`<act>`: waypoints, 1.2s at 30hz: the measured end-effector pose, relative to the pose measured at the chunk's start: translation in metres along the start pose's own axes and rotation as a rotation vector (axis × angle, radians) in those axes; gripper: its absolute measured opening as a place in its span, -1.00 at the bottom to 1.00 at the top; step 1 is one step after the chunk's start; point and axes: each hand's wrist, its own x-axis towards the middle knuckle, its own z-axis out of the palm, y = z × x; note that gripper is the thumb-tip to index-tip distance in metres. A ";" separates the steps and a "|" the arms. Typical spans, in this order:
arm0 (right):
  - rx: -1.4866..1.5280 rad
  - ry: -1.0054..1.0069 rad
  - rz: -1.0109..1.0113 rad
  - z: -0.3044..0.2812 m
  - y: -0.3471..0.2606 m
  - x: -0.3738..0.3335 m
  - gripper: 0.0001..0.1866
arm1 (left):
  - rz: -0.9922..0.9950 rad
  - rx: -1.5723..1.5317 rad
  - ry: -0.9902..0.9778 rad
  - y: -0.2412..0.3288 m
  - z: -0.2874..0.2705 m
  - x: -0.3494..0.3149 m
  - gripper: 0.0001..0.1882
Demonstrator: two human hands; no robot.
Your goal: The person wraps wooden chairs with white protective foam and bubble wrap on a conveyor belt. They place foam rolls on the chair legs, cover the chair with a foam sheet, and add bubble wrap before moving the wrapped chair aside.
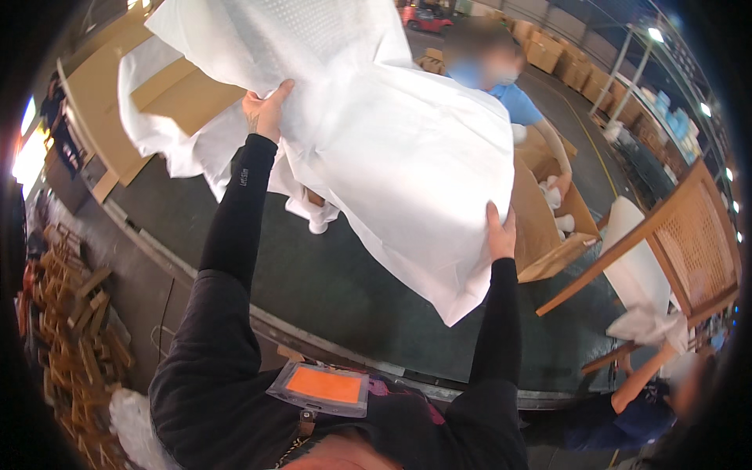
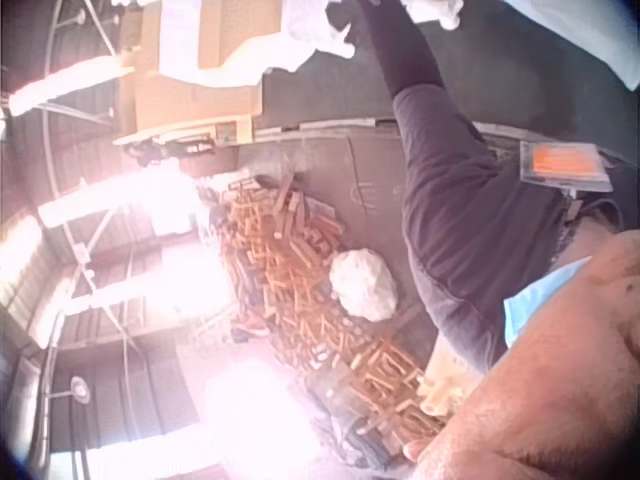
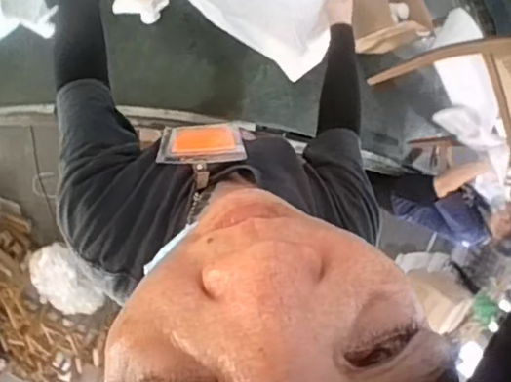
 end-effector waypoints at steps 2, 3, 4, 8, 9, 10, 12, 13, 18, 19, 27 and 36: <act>-0.023 0.046 -0.062 -0.006 0.001 -0.025 -0.20 | 0.002 -0.030 0.012 0.012 -0.022 -0.018 -0.55; 0.004 0.047 -0.081 -0.006 0.001 -0.033 -0.19 | 0.009 -0.070 0.008 0.016 -0.034 -0.023 -0.55; 0.026 0.053 -0.099 -0.004 0.003 -0.041 -0.19 | 0.011 -0.114 0.001 0.020 -0.046 -0.026 -0.55; 0.077 0.065 -0.067 0.003 -0.008 -0.078 -0.14 | -0.094 -0.134 -0.046 0.037 -0.089 -0.047 -0.62; 0.043 0.098 -0.062 -0.002 -0.005 -0.083 -0.08 | -0.143 -0.138 -0.080 0.041 -0.090 -0.052 -0.62; 0.054 0.109 -0.030 -0.006 -0.001 -0.086 -0.05 | -0.152 -0.146 -0.055 0.044 -0.088 -0.057 -0.60; 0.068 0.084 0.000 0.005 -0.005 -0.095 0.00 | -0.146 -0.131 -0.105 0.059 -0.118 -0.051 -0.57; 0.021 0.073 0.012 0.007 -0.009 -0.101 0.02 | -0.202 -0.085 -0.072 0.062 -0.126 -0.054 -0.60; -0.112 0.019 0.037 -0.001 -0.010 -0.111 0.11 | -0.167 -0.106 -0.126 0.065 -0.135 -0.069 -0.67; -0.120 0.008 0.054 -0.003 -0.009 -0.114 0.12 | -0.176 -0.104 -0.132 0.065 -0.134 -0.072 -0.66; -0.134 -0.045 0.096 -0.006 -0.021 -0.119 0.18 | -0.216 -0.058 -0.072 0.068 -0.140 -0.071 -0.66; -0.162 -0.043 0.111 -0.003 -0.024 -0.118 0.18 | -0.226 -0.051 -0.082 0.063 -0.142 -0.066 -0.62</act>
